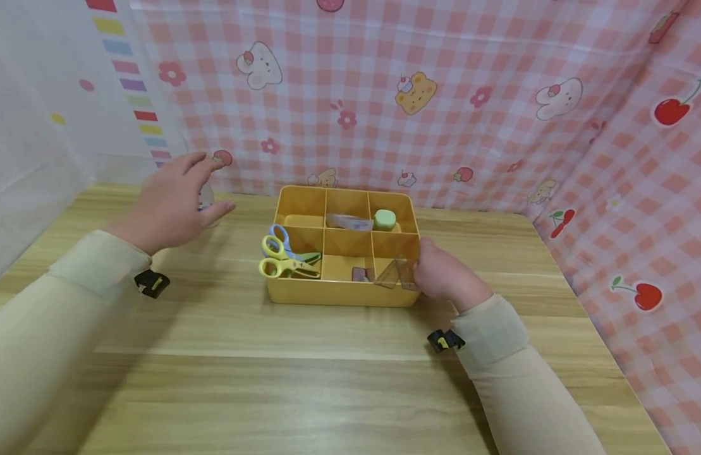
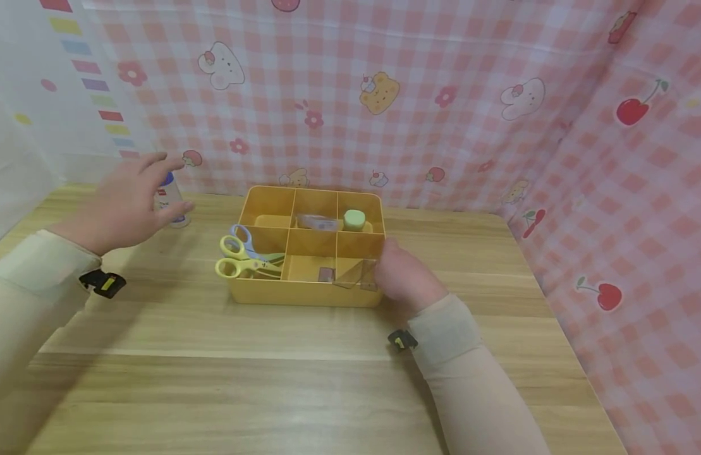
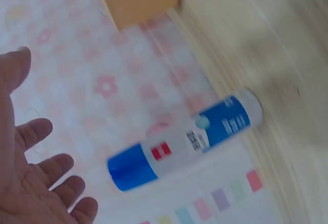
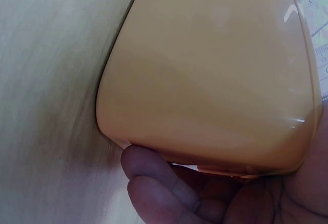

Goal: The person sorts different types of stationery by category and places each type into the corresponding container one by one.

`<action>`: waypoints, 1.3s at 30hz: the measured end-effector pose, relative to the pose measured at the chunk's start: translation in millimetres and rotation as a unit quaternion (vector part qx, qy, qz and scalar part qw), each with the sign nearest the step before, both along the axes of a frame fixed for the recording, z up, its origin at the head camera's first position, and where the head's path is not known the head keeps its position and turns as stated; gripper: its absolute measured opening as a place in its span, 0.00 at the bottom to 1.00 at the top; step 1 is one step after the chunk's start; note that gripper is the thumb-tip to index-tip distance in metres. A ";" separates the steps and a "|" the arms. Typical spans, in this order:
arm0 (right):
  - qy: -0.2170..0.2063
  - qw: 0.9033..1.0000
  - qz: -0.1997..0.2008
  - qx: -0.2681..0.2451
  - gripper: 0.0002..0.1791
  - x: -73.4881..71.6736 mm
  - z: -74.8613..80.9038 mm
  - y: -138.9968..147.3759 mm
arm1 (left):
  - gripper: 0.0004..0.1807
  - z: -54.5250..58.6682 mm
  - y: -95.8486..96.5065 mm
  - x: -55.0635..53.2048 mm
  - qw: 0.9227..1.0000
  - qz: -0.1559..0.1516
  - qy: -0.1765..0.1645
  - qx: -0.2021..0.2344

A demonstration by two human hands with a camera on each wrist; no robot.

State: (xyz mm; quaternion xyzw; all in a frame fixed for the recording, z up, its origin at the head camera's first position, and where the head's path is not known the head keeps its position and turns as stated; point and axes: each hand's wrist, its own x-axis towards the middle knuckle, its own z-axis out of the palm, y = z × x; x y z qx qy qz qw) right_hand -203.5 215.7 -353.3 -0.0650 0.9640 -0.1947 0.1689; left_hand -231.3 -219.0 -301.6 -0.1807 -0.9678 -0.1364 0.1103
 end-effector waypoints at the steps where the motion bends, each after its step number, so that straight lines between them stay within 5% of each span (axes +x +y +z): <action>1: -0.001 1.000 -0.001 0.000 0.22 -0.1 -0.1 0.2 | 0.39 0.5 -2.9 -4.4 1.000 0.009 -0.006 0.000; 16: -0.003 1.000 0.001 0.003 0.21 -0.1 -3.4 0.5 | 0.46 2.3 -32.7 -51.2 0.984 0.084 -0.155 0.000; 27: 0.005 1.000 0.006 0.011 0.21 -0.5 -2.5 0.2 | 0.40 -0.1 -34.8 -66.6 0.979 0.086 -0.184 -0.030; 39: 0.010 1.000 0.006 0.015 0.20 -1.7 -2.6 1.5 | 0.27 -8.4 -32.4 -70.7 0.979 0.067 -0.192 0.009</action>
